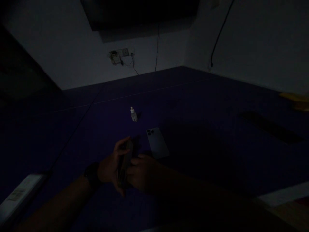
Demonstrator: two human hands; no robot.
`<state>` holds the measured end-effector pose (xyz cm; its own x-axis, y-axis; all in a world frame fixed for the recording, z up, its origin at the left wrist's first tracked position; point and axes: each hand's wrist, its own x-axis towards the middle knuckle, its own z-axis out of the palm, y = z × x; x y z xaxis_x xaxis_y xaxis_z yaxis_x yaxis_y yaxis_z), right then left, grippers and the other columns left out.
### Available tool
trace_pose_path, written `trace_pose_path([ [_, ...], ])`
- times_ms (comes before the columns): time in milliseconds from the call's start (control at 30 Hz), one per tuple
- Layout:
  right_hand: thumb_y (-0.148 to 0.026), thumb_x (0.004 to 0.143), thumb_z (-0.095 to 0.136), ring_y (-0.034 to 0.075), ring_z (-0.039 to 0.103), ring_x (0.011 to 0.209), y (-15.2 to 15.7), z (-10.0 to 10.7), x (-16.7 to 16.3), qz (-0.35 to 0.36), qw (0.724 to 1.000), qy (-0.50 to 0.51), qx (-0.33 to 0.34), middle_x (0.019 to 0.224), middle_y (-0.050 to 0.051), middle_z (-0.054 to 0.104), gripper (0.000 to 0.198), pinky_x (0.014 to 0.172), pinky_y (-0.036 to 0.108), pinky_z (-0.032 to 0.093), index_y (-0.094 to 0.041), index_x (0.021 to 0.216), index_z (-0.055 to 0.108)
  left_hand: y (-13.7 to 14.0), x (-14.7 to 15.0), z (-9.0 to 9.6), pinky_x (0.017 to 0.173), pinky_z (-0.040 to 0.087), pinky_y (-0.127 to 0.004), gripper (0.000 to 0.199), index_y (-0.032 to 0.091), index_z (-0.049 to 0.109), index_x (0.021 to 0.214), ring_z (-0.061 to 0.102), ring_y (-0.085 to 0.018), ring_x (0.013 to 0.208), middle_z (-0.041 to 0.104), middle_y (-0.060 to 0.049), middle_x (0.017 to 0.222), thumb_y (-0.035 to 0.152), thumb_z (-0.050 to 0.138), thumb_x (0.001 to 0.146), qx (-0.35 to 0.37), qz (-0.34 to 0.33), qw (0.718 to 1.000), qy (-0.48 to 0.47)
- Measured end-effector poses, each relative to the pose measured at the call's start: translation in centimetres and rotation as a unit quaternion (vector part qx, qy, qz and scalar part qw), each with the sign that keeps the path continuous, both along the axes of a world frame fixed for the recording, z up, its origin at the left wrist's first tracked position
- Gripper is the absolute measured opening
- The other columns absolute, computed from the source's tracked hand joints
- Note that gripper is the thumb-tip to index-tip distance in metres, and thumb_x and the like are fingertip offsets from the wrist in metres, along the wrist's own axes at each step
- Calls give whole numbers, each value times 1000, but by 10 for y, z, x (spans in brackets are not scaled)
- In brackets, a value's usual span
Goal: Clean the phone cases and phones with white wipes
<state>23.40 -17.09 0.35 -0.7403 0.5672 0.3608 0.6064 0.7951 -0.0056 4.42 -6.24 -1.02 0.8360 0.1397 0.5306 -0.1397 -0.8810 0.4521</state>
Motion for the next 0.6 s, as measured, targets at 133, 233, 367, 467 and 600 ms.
trace_pose_path([
  [133, -25, 98, 62, 17, 55, 83, -1, 2, 0, 11, 1000, -9, 7, 86, -1, 71, 13, 68, 33, 35, -21, 88, 69, -1, 0, 0, 108, 29, -75, 140, 38, 17, 151, 19, -51, 144, 30, -16, 147, 83, 82, 36, 0, -2, 1000, -1],
  [233, -24, 98, 63, 16, 57, 87, -6, 10, 0, 47, 999, -9, -4, 92, -1, 72, 10, 70, 32, 37, -21, 93, 70, -1, 0, 0, 107, 30, -75, 137, 37, 18, 151, 20, -51, 144, 32, -16, 145, 84, 81, 38, 4, 7, 1000, -5],
  [367, -26, 98, 63, 17, 56, 82, -1, 5, 2, 27, 1000, -6, -2, 89, -3, 73, 10, 67, 33, 35, -24, 92, 71, 0, 1, -1, 106, 32, -75, 135, 38, 18, 151, 20, -51, 143, 33, -16, 144, 85, 80, 40, 3, 2, 1000, -8],
  [467, -26, 98, 62, 18, 55, 79, 7, -4, 4, -11, 1000, -6, 8, 83, -3, 72, 12, 66, 33, 34, -23, 88, 70, 1, 0, -3, 106, 31, -76, 138, 37, 18, 151, 18, -51, 144, 36, -15, 141, 85, 80, 37, 4, -8, 1000, -7],
  [600, -25, 99, 61, 16, 55, 82, 3, 1, 3, 34, 999, -12, 1, 90, -3, 73, 13, 67, 33, 35, -23, 91, 71, 2, -3, -7, 103, 36, -74, 138, 38, 19, 150, 19, -53, 143, 23, -17, 151, 83, 82, 36, -12, 9, 1000, 2],
])
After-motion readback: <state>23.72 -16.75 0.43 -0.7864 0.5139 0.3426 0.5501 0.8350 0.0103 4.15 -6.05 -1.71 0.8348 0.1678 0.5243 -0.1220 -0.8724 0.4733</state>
